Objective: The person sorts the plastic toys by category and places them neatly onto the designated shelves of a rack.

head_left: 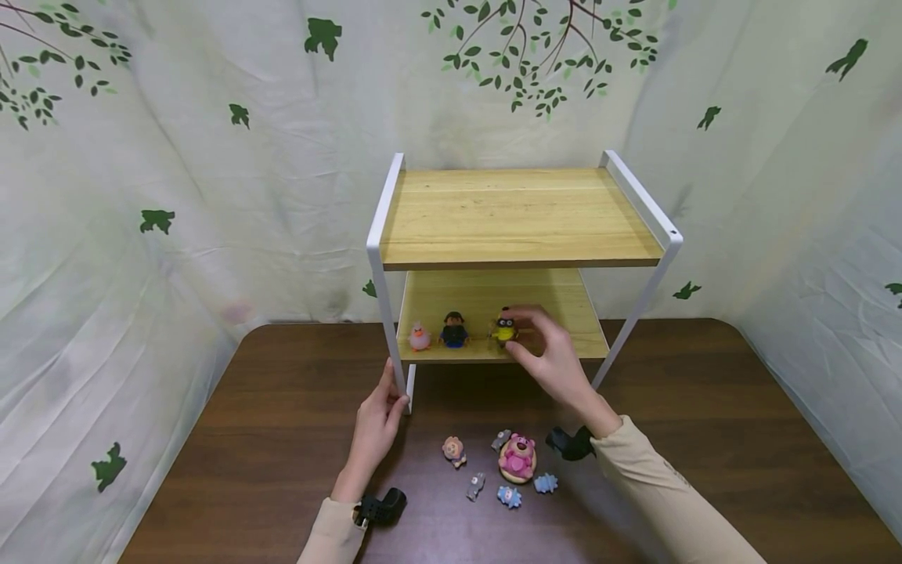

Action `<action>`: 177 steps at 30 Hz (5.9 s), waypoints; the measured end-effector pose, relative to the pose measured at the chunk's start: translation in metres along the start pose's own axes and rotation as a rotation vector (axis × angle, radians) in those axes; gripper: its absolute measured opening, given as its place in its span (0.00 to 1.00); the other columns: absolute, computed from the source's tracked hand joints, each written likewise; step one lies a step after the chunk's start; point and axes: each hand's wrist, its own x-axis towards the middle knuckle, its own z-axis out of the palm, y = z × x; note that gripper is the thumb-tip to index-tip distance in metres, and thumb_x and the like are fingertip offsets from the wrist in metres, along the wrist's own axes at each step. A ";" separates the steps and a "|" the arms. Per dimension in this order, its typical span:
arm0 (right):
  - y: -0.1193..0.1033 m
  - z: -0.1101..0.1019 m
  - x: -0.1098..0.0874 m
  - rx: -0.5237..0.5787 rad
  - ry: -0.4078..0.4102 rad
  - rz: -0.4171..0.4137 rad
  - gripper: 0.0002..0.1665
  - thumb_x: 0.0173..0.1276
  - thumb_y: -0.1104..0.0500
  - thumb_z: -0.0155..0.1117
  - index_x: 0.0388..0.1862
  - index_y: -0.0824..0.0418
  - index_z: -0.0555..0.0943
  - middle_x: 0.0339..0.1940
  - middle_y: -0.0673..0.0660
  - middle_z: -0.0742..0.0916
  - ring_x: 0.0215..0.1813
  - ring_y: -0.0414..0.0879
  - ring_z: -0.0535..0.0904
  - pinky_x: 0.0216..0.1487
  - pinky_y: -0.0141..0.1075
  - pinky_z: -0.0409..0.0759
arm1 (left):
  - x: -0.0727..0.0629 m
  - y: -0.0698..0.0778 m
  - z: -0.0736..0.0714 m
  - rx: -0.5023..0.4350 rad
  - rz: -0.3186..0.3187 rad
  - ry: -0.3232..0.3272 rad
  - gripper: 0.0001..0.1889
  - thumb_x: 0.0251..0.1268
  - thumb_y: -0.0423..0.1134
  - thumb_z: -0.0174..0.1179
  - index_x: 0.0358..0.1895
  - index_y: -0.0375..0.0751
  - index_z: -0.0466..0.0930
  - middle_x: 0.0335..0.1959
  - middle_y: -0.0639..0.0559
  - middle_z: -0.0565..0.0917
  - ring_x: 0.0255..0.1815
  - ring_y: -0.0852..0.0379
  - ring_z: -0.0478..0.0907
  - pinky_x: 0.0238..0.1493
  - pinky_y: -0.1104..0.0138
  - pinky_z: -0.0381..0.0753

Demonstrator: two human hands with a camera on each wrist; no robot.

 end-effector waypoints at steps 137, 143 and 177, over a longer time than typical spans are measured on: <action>0.032 -0.017 -0.056 -0.011 -0.069 -0.041 0.20 0.58 0.79 0.63 0.50 0.68 0.75 0.44 0.61 0.83 0.43 0.47 0.80 0.42 0.35 0.80 | 0.000 0.001 -0.001 0.016 -0.003 0.002 0.52 0.53 0.24 0.65 0.77 0.58 0.44 0.25 0.48 0.75 0.23 0.57 0.72 0.25 0.63 0.74; 0.021 -0.013 -0.058 -0.006 -0.090 -0.089 0.19 0.53 0.83 0.62 0.45 0.75 0.75 0.40 0.66 0.83 0.41 0.49 0.81 0.39 0.38 0.81 | 0.000 0.001 -0.002 0.021 0.000 0.003 0.53 0.53 0.24 0.65 0.77 0.58 0.44 0.25 0.48 0.75 0.23 0.57 0.72 0.25 0.63 0.74; 0.074 0.006 -0.101 -0.094 -0.278 -0.020 0.23 0.56 0.73 0.68 0.52 0.67 0.77 0.47 0.63 0.83 0.46 0.57 0.79 0.42 0.44 0.79 | -0.001 0.000 -0.001 0.012 -0.016 -0.010 0.52 0.55 0.24 0.64 0.77 0.59 0.44 0.25 0.49 0.75 0.23 0.57 0.71 0.25 0.64 0.74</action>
